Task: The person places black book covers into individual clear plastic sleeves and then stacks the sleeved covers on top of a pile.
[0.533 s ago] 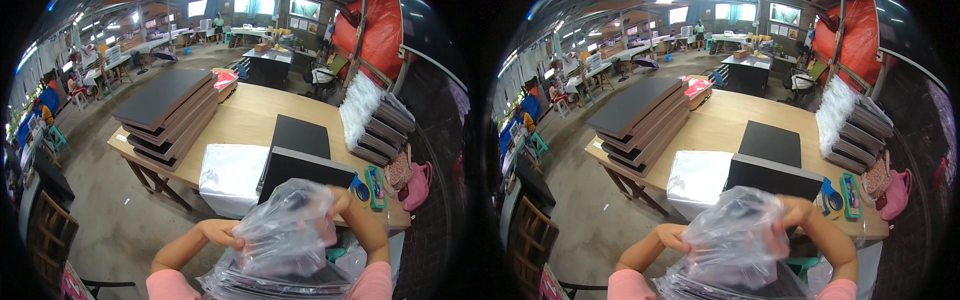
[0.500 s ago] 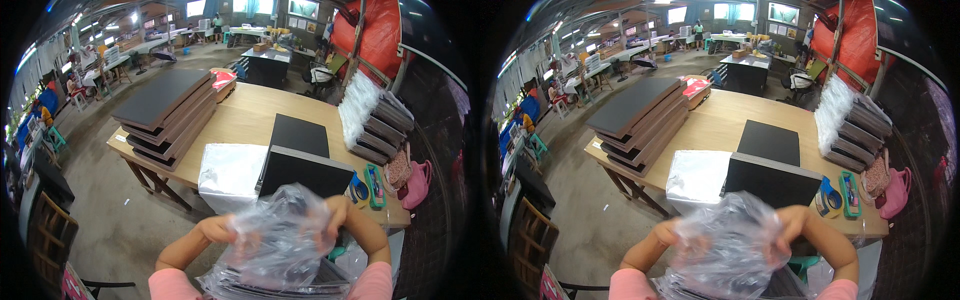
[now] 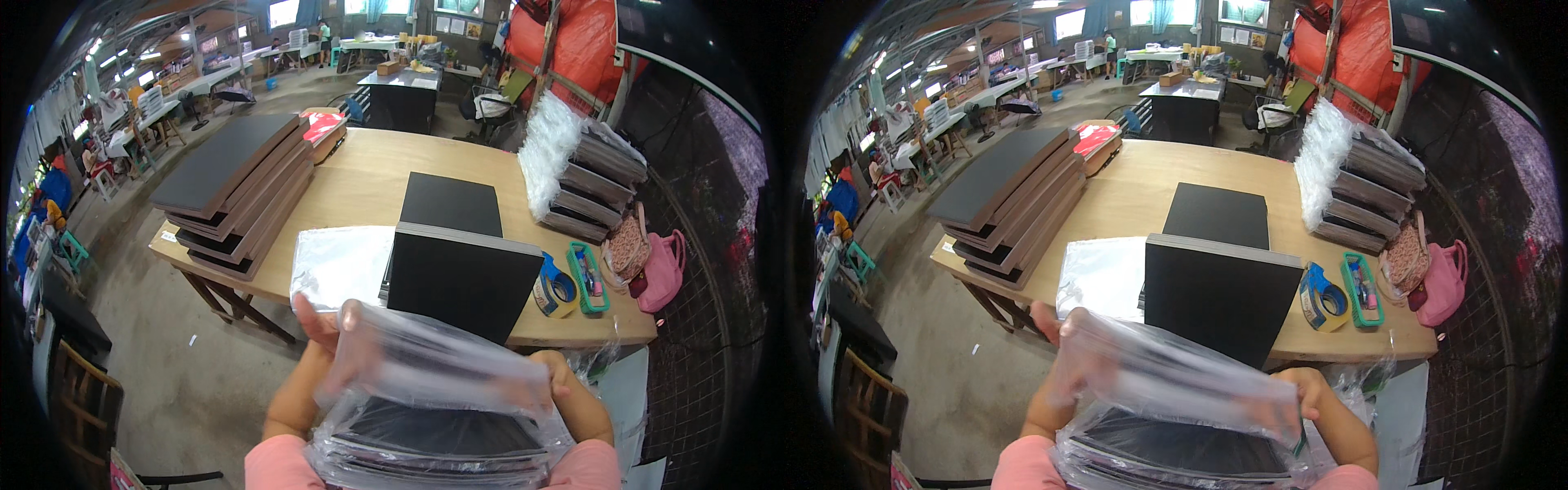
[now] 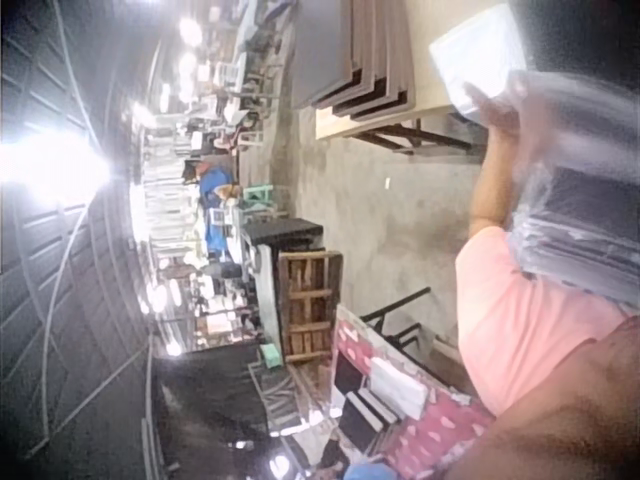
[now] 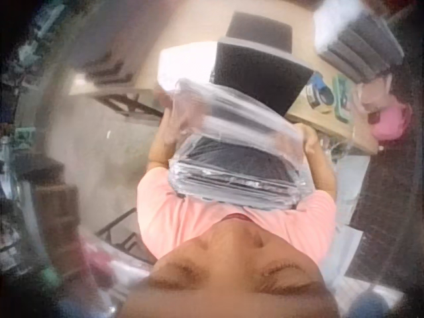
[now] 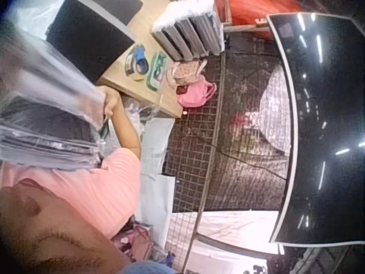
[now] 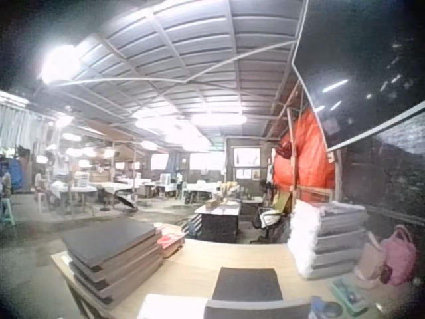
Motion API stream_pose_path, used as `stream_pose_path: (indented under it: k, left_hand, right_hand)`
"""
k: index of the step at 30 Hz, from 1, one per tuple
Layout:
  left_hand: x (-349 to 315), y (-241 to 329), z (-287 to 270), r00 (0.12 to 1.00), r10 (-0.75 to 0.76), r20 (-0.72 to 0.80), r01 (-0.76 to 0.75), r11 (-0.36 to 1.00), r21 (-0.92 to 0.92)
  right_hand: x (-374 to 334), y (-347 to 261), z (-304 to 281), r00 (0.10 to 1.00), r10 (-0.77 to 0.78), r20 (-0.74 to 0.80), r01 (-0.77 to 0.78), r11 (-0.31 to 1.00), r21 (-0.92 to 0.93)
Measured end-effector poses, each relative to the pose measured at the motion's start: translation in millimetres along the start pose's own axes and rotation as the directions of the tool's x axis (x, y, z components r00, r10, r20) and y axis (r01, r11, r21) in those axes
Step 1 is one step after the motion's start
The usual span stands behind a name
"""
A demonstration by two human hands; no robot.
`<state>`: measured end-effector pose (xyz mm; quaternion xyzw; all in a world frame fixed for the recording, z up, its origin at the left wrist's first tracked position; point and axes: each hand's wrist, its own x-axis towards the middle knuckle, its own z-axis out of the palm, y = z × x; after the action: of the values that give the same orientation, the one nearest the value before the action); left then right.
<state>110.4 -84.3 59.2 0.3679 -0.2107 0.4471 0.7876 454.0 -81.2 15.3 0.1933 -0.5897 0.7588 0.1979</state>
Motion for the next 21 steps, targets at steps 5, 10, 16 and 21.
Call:
stream_pose_path:
  k: [5, 10, 16, 21]
  left_hand:
    - [1, 12, -32, 0.784, 0.166, -0.598, 0.561, 0.224, 0.797]
    - [45, 3, -41, 0.919, 0.375, -0.121, 0.378, -0.754, 0.537]
    - [26, 23, 8, 0.913, 0.191, -0.359, 0.401, -0.567, 0.719]
    - [1, 45, -29, 0.46, -0.397, -0.794, 0.808, 0.558, 0.189]
  right_hand:
    - [-28, -18, 11, 0.154, -0.353, -0.923, -0.139, 0.917, -0.374]
    - [23, -32, -32, 0.242, -0.835, -0.494, -0.85, 0.064, -0.524]
    - [28, -53, 11, 0.349, -0.75, -0.562, -0.822, 0.043, -0.568]
    - [3, -59, 21, 0.155, 0.014, -0.988, -0.377, 0.925, -0.046]
